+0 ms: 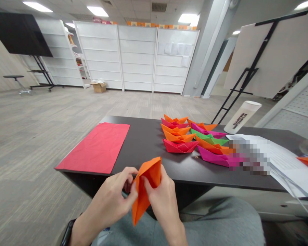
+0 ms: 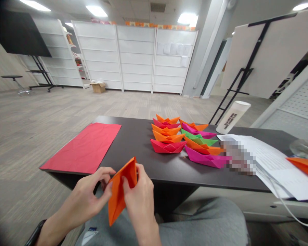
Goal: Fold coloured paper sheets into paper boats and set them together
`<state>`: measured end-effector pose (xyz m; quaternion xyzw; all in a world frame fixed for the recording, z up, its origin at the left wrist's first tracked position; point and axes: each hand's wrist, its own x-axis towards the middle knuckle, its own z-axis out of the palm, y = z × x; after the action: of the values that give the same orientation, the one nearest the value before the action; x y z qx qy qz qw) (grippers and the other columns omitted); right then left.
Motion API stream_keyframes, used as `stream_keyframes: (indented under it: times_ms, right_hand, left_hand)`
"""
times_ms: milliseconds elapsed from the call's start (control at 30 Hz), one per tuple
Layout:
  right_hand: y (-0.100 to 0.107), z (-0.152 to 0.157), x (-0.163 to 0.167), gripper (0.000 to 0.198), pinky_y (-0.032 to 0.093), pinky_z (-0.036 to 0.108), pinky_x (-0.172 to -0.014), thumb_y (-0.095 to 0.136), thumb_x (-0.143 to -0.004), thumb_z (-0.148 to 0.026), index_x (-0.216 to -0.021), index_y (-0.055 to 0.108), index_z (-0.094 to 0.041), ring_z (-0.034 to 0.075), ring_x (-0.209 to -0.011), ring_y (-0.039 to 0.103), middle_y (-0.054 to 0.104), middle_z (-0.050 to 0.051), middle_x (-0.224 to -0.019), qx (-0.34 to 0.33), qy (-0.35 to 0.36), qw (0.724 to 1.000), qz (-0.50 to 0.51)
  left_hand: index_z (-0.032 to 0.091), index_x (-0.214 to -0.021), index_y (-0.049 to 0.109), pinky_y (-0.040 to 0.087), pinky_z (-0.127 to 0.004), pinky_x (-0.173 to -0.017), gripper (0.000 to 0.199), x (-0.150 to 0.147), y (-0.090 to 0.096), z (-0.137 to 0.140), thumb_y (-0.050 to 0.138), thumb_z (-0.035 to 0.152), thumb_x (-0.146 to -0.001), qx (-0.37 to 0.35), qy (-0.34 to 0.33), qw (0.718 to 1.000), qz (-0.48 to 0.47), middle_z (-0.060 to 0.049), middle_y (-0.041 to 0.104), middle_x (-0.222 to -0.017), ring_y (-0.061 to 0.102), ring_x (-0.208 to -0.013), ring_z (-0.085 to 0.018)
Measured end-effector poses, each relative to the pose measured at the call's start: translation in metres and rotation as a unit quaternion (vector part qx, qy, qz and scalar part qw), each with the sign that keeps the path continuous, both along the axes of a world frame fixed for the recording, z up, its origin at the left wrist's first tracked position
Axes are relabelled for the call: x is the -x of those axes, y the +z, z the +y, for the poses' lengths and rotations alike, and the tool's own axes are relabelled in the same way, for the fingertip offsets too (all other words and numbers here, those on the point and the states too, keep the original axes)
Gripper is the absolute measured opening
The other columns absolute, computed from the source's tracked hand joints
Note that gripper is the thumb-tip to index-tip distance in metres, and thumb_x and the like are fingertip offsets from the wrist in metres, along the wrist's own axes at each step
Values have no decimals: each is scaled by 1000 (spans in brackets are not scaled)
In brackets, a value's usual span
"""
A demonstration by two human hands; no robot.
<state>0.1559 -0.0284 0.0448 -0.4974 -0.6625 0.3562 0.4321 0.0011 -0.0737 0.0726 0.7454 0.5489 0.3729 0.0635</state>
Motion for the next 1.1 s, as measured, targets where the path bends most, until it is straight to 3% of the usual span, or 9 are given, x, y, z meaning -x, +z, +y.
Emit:
stream_keyframes:
  times_ms: [100, 233, 333, 433, 633, 833, 967, 1100]
  right_hand:
    - [-3, -1, 6, 16, 50, 27, -58, 55, -83, -18, -97, 60, -23, 19, -63, 66, 69, -1, -75, 19, 6, 1000, 15]
    - [-6, 4, 5, 31, 54, 28, -67, 56, -80, -16, -110, 57, -23, 19, -72, 70, 72, 0, -85, 5, -35, 999, 41]
    - [-5, 6, 3, 37, 55, 28, -69, 59, -78, -17, -114, 56, -22, 20, -75, 71, 73, 2, -89, 0, -49, 997, 55]
    - [-4, 7, 2, 29, 55, 27, -64, 59, -80, -20, -110, 60, -22, 19, -71, 71, 74, 1, -85, 19, -16, 998, 66]
    - [-1, 10, -10, 25, 52, 26, -67, 51, -71, -7, -84, 68, -21, 20, -76, 71, 74, 2, -83, -5, 6, 999, 38]
    - [2, 11, -10, 19, 54, 27, -67, 52, -75, -12, -82, 67, -20, 19, -73, 68, 72, 2, -80, -40, 17, 999, 31]
    - [-3, 18, -14, 24, 57, 30, -74, 52, -79, -13, -92, 70, -19, 21, -80, 72, 76, 5, -88, -21, -4, 999, 41]
    - [-5, 24, -22, 34, 58, 34, -86, 48, -82, -9, -101, 73, -21, 22, -95, 73, 77, 5, -102, -46, 62, 997, 10]
  left_hand:
    - [23, -103, 49, 48, -22, -57, 19, -6, -1, -2, 48, 14, -87, -29, 28, 999, 24, 7, 55, -68, 59, -55, -12]
    - [24, -97, 48, 47, -22, -57, 15, -5, -2, -2, 45, 12, -88, -72, 79, 993, 39, 6, 55, -67, 60, -56, -12]
    - [24, -96, 49, 47, -22, -57, 16, -3, 1, -3, 45, 10, -88, -89, 79, 991, 52, 6, 56, -67, 62, -57, -13]
    - [24, -96, 50, 47, -23, -56, 18, -2, 3, -5, 43, 11, -86, -79, 62, 993, 64, 5, 58, -67, 62, -56, -14]
    - [23, -96, 49, 45, -26, -52, 17, 2, 1, -2, 45, 13, -82, -11, 155, 986, 59, 4, 59, -68, 64, -56, -17]
    - [23, -90, 59, 50, -27, -62, 15, -3, 0, 1, 45, 17, -91, 24, 70, 997, 23, 0, 63, -79, 65, -68, -17]
    - [21, -95, 66, 53, -29, -73, 23, 4, -1, 9, 44, 20, -94, 33, 86, 995, -26, -5, 65, -92, 67, -82, -19]
    - [20, -95, 70, 56, -31, -76, 27, 14, -5, 19, 43, 20, -94, 68, 72, 993, -58, -7, 70, -98, 69, -91, -21]
